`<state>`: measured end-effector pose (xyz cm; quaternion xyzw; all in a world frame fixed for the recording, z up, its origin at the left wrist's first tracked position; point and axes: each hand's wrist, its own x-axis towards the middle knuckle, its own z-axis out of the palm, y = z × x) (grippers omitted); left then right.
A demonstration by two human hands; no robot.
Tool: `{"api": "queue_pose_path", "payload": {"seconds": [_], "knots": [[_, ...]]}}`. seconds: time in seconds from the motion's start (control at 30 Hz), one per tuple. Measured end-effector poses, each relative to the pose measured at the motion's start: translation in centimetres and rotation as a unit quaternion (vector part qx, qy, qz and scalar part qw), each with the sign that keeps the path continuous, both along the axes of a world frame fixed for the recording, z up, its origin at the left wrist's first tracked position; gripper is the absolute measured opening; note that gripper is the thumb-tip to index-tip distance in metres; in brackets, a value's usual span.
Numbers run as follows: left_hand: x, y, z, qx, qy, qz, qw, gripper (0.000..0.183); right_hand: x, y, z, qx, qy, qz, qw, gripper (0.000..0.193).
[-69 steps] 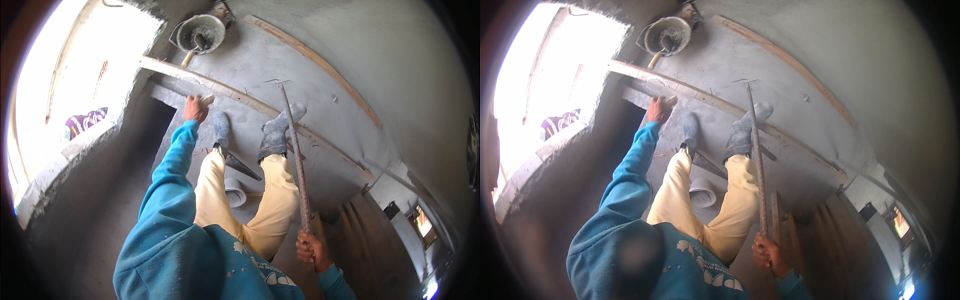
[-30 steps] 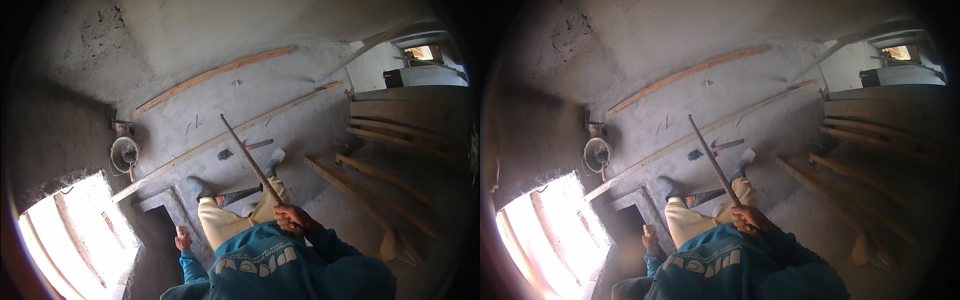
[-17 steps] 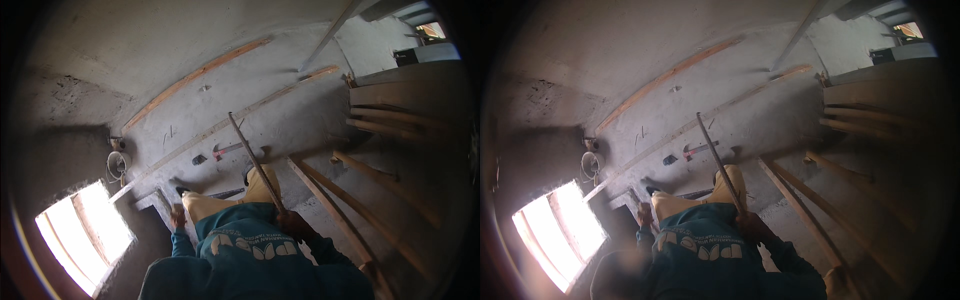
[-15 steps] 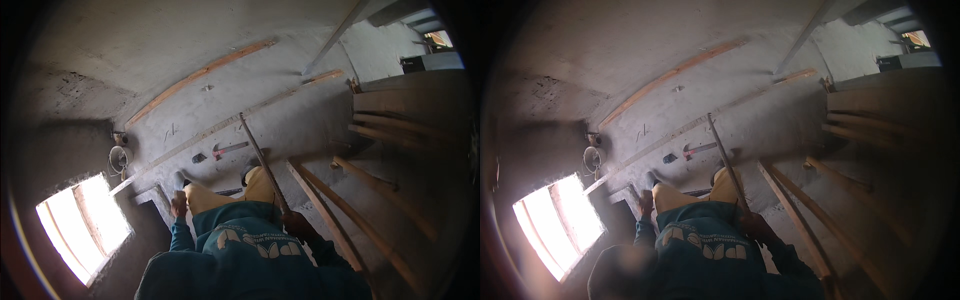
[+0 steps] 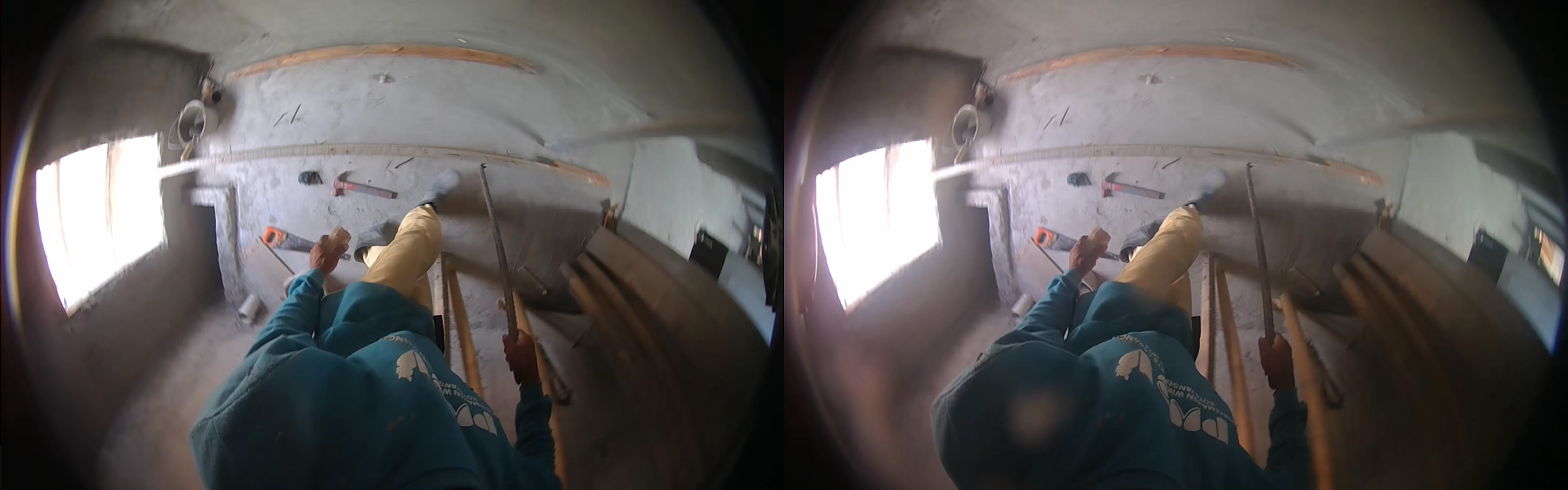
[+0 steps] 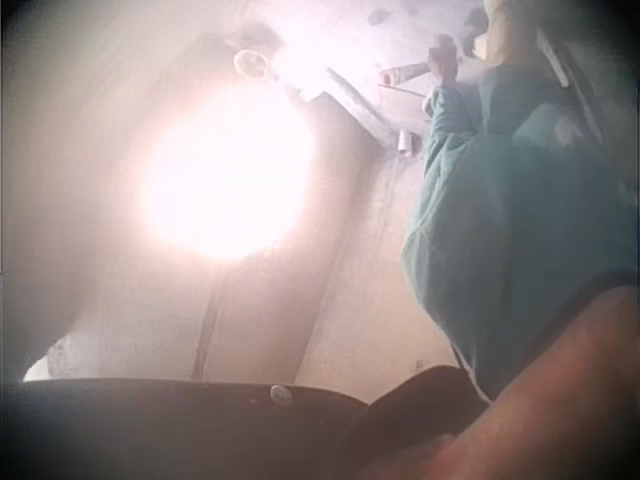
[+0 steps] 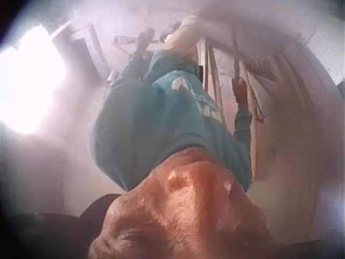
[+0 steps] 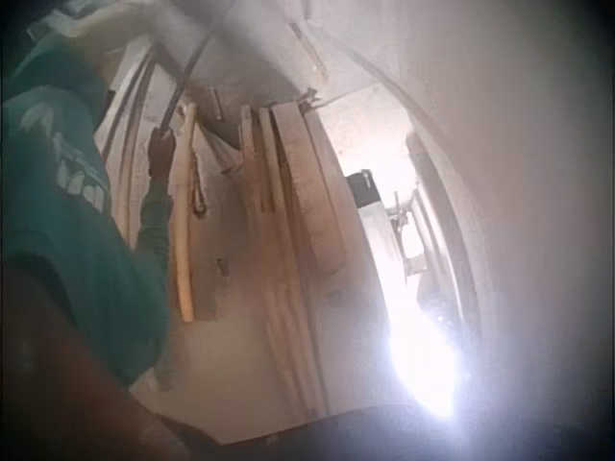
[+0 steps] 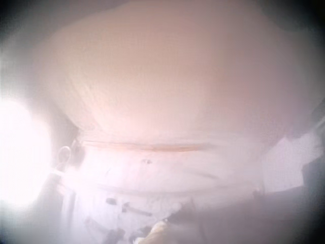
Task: The person walks through a construction site, picks up a long steel rebar, and positions it vertically against a wall. They then use a hammer to drive nails into the wall to secure the rebar in place.
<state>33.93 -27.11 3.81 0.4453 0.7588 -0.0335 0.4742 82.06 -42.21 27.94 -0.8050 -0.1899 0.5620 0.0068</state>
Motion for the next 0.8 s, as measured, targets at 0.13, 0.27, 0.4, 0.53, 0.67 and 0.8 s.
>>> {"api": "queue_pose_path", "payload": {"seconds": [0.13,0.27,0.4,0.53,0.67,0.8], "knots": [[5.1,-1.0,-4.2,-0.012,0.069,0.047,0.996,0.057,5.8,-1.1,-1.4,0.096,-0.135,0.278,0.946,0.038],[12.8,0.8,-6.7,-0.031,0.074,0.102,0.992,0.055,10.7,2.7,0.9,-0.055,-0.081,0.274,0.957,0.042],[22.3,4.3,-6.5,0.007,0.006,0.117,0.993,0.054,14.1,10.2,2.2,-0.104,0.070,0.094,0.988,0.031],[28.3,6.6,-5.1,0.005,-0.014,0.171,0.985,0.057,17.6,14.5,0.7,-0.168,0.124,0.023,0.978,0.024],[32.0,7.4,-4.8,0.012,0.013,0.222,0.975,0.058,21.8,17.2,-0.9,-0.214,0.140,-0.012,0.967,0.018],[35.5,7.4,-6.5,0.038,0.008,0.306,0.951,0.056,25.4,21.2,-1.7,-0.210,0.123,0.062,0.968,0.018]]}}
